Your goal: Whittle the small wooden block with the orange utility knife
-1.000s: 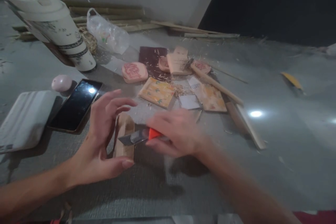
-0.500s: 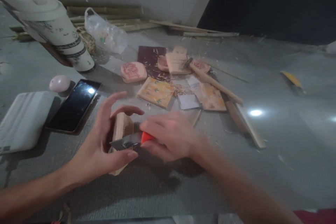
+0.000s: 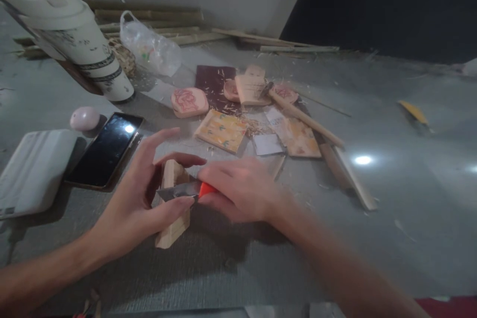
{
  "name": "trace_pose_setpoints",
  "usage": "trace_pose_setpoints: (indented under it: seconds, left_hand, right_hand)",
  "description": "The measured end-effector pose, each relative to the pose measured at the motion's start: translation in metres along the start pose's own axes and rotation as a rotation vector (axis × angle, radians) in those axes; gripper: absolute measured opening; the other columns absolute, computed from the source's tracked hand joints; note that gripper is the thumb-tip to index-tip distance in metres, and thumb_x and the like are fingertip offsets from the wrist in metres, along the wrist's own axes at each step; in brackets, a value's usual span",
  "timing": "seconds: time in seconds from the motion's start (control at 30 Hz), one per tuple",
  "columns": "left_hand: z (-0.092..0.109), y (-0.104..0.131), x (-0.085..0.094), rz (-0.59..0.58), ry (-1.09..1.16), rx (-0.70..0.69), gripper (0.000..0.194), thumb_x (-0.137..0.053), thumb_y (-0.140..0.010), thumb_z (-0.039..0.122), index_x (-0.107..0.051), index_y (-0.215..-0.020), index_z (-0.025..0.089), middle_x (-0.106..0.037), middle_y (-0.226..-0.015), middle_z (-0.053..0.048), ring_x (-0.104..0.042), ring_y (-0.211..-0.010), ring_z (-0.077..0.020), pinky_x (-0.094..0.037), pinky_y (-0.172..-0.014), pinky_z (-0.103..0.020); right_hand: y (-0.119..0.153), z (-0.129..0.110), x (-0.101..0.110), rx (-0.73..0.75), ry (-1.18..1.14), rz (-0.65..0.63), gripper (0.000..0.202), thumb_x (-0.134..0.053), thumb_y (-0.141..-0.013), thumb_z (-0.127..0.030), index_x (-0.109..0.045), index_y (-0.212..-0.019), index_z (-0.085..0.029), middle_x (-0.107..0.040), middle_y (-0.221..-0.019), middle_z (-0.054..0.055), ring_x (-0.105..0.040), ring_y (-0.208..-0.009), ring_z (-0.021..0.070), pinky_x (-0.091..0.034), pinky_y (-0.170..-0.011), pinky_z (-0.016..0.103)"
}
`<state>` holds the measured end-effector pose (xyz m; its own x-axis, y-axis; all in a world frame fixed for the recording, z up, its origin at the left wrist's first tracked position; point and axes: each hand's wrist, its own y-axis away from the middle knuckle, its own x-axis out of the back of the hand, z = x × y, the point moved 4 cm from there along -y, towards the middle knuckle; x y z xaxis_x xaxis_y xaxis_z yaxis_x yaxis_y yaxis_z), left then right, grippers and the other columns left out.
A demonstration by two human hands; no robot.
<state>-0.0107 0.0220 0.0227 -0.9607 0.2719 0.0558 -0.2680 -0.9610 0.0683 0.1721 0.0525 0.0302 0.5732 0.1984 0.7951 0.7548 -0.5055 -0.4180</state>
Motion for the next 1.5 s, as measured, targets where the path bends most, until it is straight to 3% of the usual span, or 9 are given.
trace_pose_setpoints:
  seconds: [0.13, 0.27, 0.37, 0.9, 1.07, 1.13, 1.27, 1.33, 1.5]
  left_hand:
    - [0.002, 0.000, 0.001, -0.014, -0.050, -0.023, 0.091, -0.082, -0.083, 0.029, -0.026, -0.154, 0.034, -0.062, -0.136, -0.010, -0.062, -0.125, -0.0301, -0.057, -0.094, -0.044]
    - [0.010, 0.001, 0.004, 0.045, -0.233, -0.179, 0.095, -0.086, -0.078, 0.031, -0.027, -0.153, 0.033, -0.053, -0.146, -0.009, -0.055, -0.134, -0.0308, -0.041, -0.118, -0.056]
    - [0.013, 0.002, 0.005, 0.058, -0.295, -0.252, 0.094, -0.085, -0.078, 0.031, -0.029, -0.153, 0.034, -0.048, -0.149, -0.008, -0.050, -0.139, -0.0308, -0.034, -0.123, -0.056]
    - [0.006, 0.005, 0.001, 0.022, -0.226, -0.120, 0.097, -0.082, -0.079, 0.028, -0.023, -0.156, 0.037, -0.061, -0.136, -0.009, -0.066, -0.114, -0.0287, -0.055, -0.098, -0.050]
    - [0.005, 0.005, 0.002, 0.031, -0.241, -0.085, 0.097, -0.082, -0.080, 0.032, -0.022, -0.155, 0.041, -0.064, -0.134, -0.009, -0.071, -0.097, -0.0250, -0.059, -0.072, -0.038]
    - [0.006, 0.005, 0.002, 0.044, -0.247, -0.084, 0.098, -0.083, -0.079, 0.033, -0.023, -0.155, 0.041, -0.065, -0.135, -0.009, -0.071, -0.101, -0.0262, -0.059, -0.068, -0.035]
    - [0.007, 0.006, 0.003, 0.070, -0.254, -0.073, 0.097, -0.083, -0.079, 0.027, -0.025, -0.155, 0.040, -0.065, -0.139, -0.008, -0.069, -0.119, -0.0287, -0.061, -0.090, -0.043]
    - [0.008, 0.006, 0.003, 0.070, -0.255, -0.062, 0.097, -0.082, -0.079, 0.024, -0.026, -0.155, 0.041, -0.065, -0.140, -0.007, -0.070, -0.118, -0.0280, -0.062, -0.091, -0.043]
    - [0.008, 0.006, 0.004, 0.075, -0.254, -0.075, 0.095, -0.082, -0.079, 0.025, -0.027, -0.156, 0.041, -0.066, -0.140, -0.008, -0.071, -0.117, -0.0288, -0.060, -0.063, -0.027]
  right_hand:
    - [0.002, 0.001, 0.002, 0.011, -0.002, -0.021, 0.040, -0.036, -0.112, -0.046, -0.062, -0.101, -0.018, -0.070, -0.083, 0.001, -0.060, -0.068, 0.0129, -0.041, -0.062, 0.027]
    - [0.003, 0.003, 0.003, 0.021, 0.055, -0.053, 0.039, -0.035, -0.112, -0.044, -0.062, -0.106, -0.017, -0.070, -0.082, 0.001, -0.060, -0.068, 0.0140, -0.039, -0.060, 0.028]
    - [0.004, 0.003, 0.004, 0.044, 0.036, -0.038, 0.036, -0.038, -0.111, -0.044, -0.062, -0.105, -0.017, -0.066, -0.079, 0.000, -0.057, -0.065, 0.0136, -0.037, -0.058, 0.028]
    - [0.007, 0.003, 0.004, 0.072, 0.030, -0.054, 0.033, -0.043, -0.109, -0.044, -0.061, -0.099, -0.019, -0.061, -0.078, -0.001, -0.052, -0.063, 0.0130, -0.033, -0.058, 0.030]
    - [0.007, 0.003, 0.005, 0.073, 0.027, -0.055, 0.035, -0.040, -0.110, -0.045, -0.062, -0.101, -0.018, -0.062, -0.079, -0.001, -0.052, -0.063, 0.0126, -0.032, -0.058, 0.029]
    - [0.006, 0.003, 0.005, 0.070, 0.033, -0.068, 0.037, -0.039, -0.111, -0.045, -0.063, -0.101, -0.018, -0.060, -0.077, -0.001, -0.051, -0.063, 0.0124, -0.031, -0.058, 0.029]
    - [0.006, 0.002, 0.005, 0.062, 0.046, -0.074, 0.040, -0.038, -0.111, -0.046, -0.064, -0.099, -0.018, -0.057, -0.075, -0.002, -0.048, -0.062, 0.0127, -0.029, -0.057, 0.030]
    - [0.006, 0.002, 0.005, 0.062, 0.051, -0.067, 0.040, -0.038, -0.112, -0.045, -0.064, -0.098, -0.017, -0.055, -0.073, -0.002, -0.047, -0.062, 0.0126, -0.029, -0.057, 0.030]
    - [0.005, 0.001, 0.006, 0.055, 0.087, -0.055, 0.042, -0.038, -0.112, -0.045, -0.065, -0.097, -0.017, -0.054, -0.073, -0.002, -0.047, -0.062, 0.0126, -0.029, -0.057, 0.030]
